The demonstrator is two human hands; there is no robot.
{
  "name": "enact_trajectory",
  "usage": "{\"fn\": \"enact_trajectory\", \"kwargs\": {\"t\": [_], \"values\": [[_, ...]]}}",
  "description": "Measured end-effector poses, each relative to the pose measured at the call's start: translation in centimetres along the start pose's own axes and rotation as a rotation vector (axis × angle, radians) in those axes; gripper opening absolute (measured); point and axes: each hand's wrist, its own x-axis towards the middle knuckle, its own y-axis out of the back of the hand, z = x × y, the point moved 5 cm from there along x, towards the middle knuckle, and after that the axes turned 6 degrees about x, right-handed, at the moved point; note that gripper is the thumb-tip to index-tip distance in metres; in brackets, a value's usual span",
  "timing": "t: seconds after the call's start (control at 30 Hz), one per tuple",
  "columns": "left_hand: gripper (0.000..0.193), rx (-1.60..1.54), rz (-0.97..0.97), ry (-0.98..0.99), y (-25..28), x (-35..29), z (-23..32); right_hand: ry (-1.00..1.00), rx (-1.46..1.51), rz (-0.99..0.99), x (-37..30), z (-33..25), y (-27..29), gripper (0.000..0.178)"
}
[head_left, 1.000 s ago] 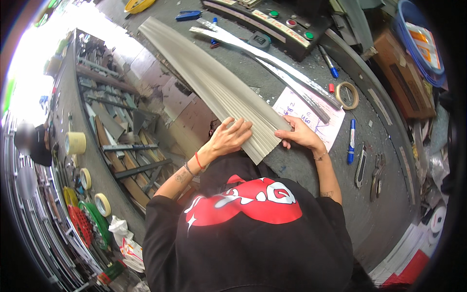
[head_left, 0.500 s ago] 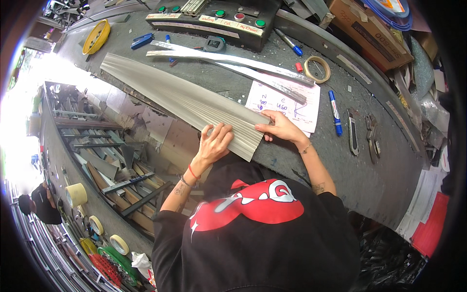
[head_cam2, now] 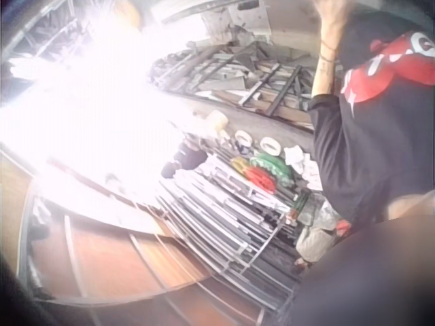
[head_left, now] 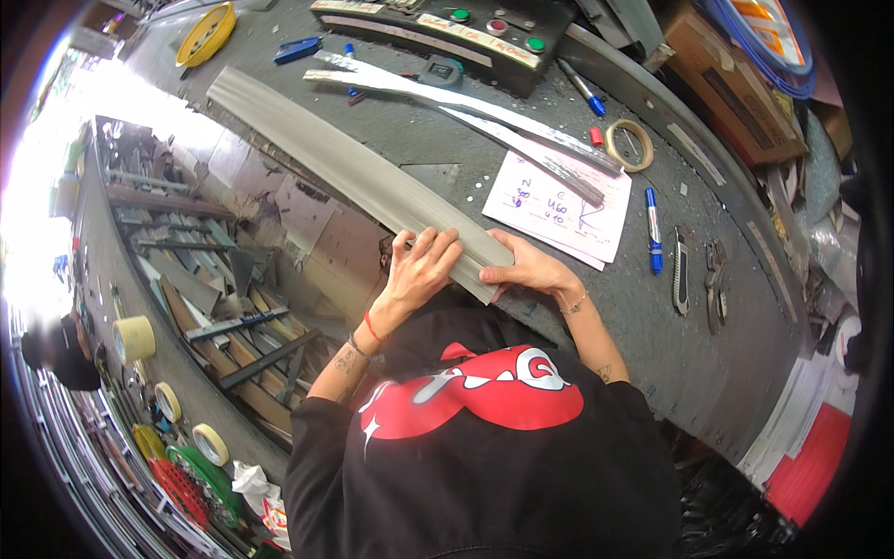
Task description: The person handles a stack of long, ribbed metal profiles, aligns them, and uses a utility knife to score and cut one profile. The cut piece is then placed aside on a nearby rack.
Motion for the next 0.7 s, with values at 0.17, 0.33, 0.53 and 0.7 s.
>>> {"fn": "enact_trajectory", "kwargs": {"t": [0.17, 0.33, 0.53, 0.7], "values": [[0.050, 0.039, -0.001, -0.027, 0.3, -1.0, 0.0, -0.060, -0.040, -0.006, 0.0, 0.4, -0.5, 0.054], [0.050, 0.028, -0.002, -0.016, 0.2, -1.6, 0.0, -0.087, -0.065, -0.020, 0.2, 0.7, -0.3, 0.050], [0.054, 0.054, 0.046, 0.023, 0.8, -2.5, 0.0, -0.078, 0.051, 0.002, -0.1, 1.4, -1.1, 0.061], [0.045, -0.033, 0.141, 0.071, 2.2, -3.5, -0.2, -0.133, 0.097, -0.036, -0.2, 1.2, -1.9, 0.066]]}}
